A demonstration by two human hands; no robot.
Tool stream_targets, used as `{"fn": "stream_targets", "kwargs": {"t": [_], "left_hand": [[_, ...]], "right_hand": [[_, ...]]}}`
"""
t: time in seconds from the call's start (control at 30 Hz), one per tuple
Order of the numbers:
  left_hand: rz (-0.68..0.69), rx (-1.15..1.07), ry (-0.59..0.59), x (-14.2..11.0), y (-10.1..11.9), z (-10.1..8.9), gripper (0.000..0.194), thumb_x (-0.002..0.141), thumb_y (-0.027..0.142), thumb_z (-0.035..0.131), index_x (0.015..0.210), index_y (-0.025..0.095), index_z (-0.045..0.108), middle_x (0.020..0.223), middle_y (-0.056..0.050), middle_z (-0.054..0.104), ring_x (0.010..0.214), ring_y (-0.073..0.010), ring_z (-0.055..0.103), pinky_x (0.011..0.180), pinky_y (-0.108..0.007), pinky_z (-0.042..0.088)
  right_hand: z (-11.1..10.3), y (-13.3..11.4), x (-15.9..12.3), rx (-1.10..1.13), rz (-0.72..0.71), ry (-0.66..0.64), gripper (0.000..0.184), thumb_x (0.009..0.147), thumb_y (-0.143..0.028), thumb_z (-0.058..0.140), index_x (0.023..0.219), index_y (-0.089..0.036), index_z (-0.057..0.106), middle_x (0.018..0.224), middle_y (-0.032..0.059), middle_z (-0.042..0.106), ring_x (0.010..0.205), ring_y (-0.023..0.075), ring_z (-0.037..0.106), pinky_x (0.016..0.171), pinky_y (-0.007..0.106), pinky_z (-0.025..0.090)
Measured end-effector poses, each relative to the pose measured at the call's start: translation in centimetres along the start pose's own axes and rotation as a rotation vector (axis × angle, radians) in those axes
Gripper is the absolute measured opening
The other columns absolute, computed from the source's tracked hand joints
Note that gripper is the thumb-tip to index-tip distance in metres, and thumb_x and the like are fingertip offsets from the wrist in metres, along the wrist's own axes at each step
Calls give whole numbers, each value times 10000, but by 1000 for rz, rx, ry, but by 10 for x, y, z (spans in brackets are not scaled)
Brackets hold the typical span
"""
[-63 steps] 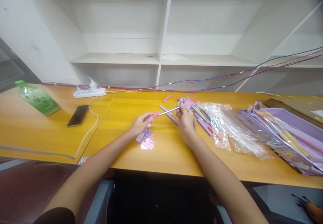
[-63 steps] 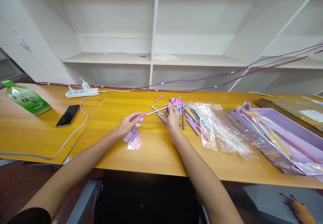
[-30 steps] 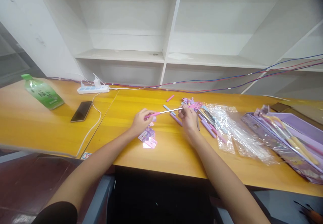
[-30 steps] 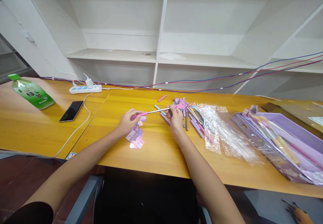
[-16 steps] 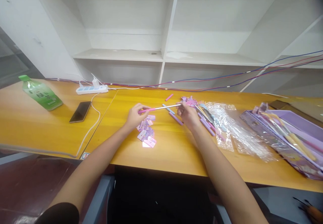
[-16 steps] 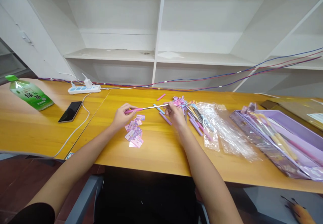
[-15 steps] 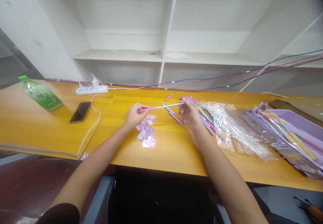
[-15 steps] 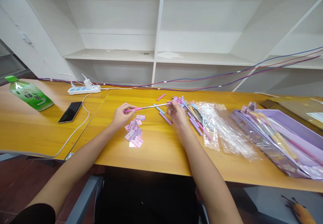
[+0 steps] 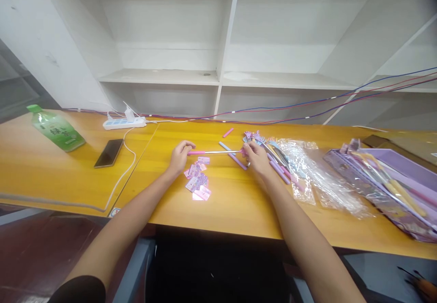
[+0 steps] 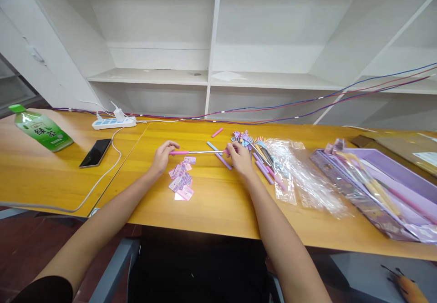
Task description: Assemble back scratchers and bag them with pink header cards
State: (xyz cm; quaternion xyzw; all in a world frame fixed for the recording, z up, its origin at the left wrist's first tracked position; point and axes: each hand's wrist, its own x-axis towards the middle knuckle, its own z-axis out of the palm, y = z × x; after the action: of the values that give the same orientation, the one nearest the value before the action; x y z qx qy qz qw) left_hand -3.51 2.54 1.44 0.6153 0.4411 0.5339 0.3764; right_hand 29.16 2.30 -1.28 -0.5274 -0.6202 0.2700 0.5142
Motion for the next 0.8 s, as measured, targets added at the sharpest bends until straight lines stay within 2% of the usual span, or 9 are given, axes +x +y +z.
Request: {"fn": "stream_targets", "kwargs": {"t": [0.1,0.4,0.8], "left_hand": [[-2,-19,-2,0,1,-1,228,867,331,512,879,209,704,977,-46,726,918,-193,624,834,-315,490],[-51,-91,-16,1,-8,-1,243,871,360,514,890,208,702,990,-49,735,908,-199,623,844,-320,512],[22,-74,-72,-10,4,3,243,896,337,508,925,207,711,995,-58,732,945,-205,653,899,-337,524]], "right_hand": [[1,0,-1,34,7,18,532,939,-745,582,823,-229,628,721,15,638,613,145,520,535,266,391],[6,-13,-6,167,29,4,471,901,-686,673,822,-226,612,697,-7,602,611,131,498,544,253,370],[8,-27,-13,204,67,-21,405,895,-609,705,811,-225,609,671,-16,574,558,115,441,505,259,332]]}}
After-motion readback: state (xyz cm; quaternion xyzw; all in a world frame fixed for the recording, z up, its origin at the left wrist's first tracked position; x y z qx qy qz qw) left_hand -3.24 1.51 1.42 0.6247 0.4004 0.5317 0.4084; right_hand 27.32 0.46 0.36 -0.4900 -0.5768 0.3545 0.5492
